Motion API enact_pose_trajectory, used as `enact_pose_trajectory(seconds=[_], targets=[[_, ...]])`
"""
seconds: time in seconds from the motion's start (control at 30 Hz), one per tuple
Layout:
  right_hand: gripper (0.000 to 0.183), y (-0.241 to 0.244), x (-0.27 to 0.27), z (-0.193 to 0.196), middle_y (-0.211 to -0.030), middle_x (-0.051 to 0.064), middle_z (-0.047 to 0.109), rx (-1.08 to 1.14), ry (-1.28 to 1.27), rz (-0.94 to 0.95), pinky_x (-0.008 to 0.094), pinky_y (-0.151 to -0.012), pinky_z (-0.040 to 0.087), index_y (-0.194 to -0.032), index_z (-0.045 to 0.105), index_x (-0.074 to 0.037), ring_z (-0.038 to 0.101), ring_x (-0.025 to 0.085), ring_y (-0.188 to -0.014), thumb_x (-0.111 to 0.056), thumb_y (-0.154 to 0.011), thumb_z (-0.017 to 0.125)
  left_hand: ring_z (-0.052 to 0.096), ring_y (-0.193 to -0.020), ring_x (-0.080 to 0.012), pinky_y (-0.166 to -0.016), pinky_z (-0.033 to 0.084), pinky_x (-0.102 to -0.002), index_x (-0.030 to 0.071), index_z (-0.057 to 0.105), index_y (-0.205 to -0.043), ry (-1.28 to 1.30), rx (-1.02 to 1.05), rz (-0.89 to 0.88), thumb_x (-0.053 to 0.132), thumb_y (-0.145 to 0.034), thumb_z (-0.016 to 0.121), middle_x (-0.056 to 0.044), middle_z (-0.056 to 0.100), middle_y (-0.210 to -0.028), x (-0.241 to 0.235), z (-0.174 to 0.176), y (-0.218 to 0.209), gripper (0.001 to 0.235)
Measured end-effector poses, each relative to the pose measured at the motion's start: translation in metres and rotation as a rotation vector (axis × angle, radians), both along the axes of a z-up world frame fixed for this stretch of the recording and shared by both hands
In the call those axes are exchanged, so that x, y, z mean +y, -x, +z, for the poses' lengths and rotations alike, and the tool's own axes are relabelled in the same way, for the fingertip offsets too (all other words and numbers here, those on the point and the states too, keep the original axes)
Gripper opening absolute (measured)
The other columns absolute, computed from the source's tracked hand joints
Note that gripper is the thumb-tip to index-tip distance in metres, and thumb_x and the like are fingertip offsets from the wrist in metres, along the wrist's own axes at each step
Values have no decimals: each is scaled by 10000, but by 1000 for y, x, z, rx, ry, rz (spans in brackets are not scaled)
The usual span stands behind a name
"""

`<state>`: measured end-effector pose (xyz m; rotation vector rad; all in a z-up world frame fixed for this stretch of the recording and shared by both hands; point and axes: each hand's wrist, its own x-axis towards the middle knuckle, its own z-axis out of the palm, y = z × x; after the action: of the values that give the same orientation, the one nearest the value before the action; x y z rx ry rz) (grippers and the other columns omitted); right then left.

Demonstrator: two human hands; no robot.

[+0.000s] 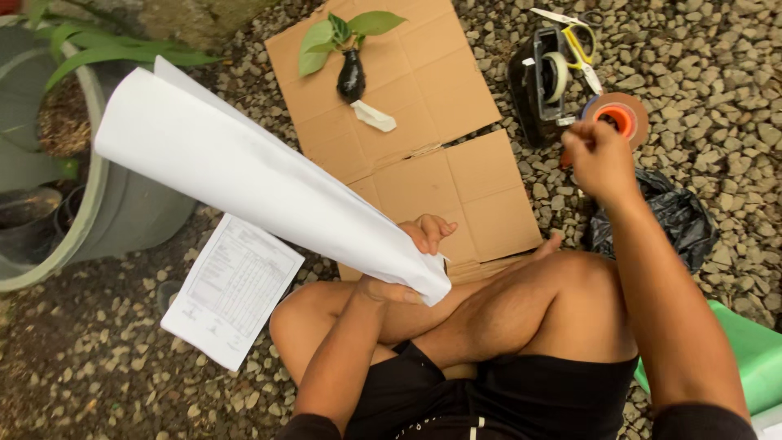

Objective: The person sits on the ground and wraps a plant cutting with a large green leaf in a sheet of paper. They roll the paper into a tube, secure it with tape, and place the wrapped cutting on a piece of cardboard.

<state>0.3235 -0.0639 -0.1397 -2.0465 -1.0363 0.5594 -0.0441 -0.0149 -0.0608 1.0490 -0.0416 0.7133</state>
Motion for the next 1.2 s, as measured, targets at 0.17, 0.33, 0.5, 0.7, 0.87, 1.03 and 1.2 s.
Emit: enact_pose_trajectory(seconds=[0.17, 0.33, 0.5, 0.7, 0.87, 1.03, 1.2], targets=[[289, -71, 56, -69, -979, 221, 749, -252, 252, -8, 485, -862, 521, -1129, 790, -34, 698, 383, -908, -269, -967, 750, 471, -1223, -217, -1296, 236, -492, 178, 624, -1212, 72, 35, 32, 212, -734, 887, -22, 528, -1118, 6, -13, -18, 546], [324, -79, 81, -80, -924, 159, 753, -11, 281, -89, 415, -782, 537, -1062, 780, -28, 717, 290, -828, -320, -923, 774, 474, -1223, -224, -1298, 242, -517, 171, 619, -1212, 89, 80, 47, 217, -744, 897, -32, 532, -1120, 10, -22, -26, 546], [361, -86, 103, -84, -880, 194, 751, 120, 461, -178, 404, -734, 536, -972, 772, 45, 700, 282, -771, -295, -868, 834, 483, -1198, -220, -1291, 251, -511, 173, 626, -1202, 76, 108, 35, 219, -739, 900, -29, 538, -1120, 14, -29, -30, 540], [315, -102, 115, -105, -892, 143, 761, 370, 462, -240, 385, -658, 491, -886, 754, 20, 673, 217, -714, -276, -855, 859, 485, -1197, -220, -1291, 253, -510, 173, 628, -1199, 68, 127, 20, 218, -737, 897, -27, 538, -1115, 14, -31, -29, 536], [361, -89, 110, -69, -698, 32, 544, 501, 527, -378, 362, -513, 269, -759, 695, -38, 362, 146, -553, -337, -909, 831, 486, -1196, -219, -1290, 254, -509, 174, 630, -1196, 56, 125, 11, 218, -736, 895, -25, 539, -1111, 13, -29, -28, 533], [381, -74, 80, -38, -610, 28, 481, 457, 582, -401, 356, -476, 228, -752, 656, -22, 347, 144, -483, -337, -913, 798, 488, -1195, -218, -1290, 256, -508, 175, 632, -1193, 59, 112, 7, 218, -734, 893, -23, 539, -1107, 8, -29, -30, 530], [261, -65, 47, -89, -720, 42, 609, 604, 343, -440, 353, -504, 349, -869, 672, -13, 479, 145, -555, -229, -901, 814, 489, -1194, -218, -1289, 257, -507, 176, 633, -1190, 56, 102, 6, 217, -732, 891, -21, 540, -1103, 1, -27, -33, 527]])
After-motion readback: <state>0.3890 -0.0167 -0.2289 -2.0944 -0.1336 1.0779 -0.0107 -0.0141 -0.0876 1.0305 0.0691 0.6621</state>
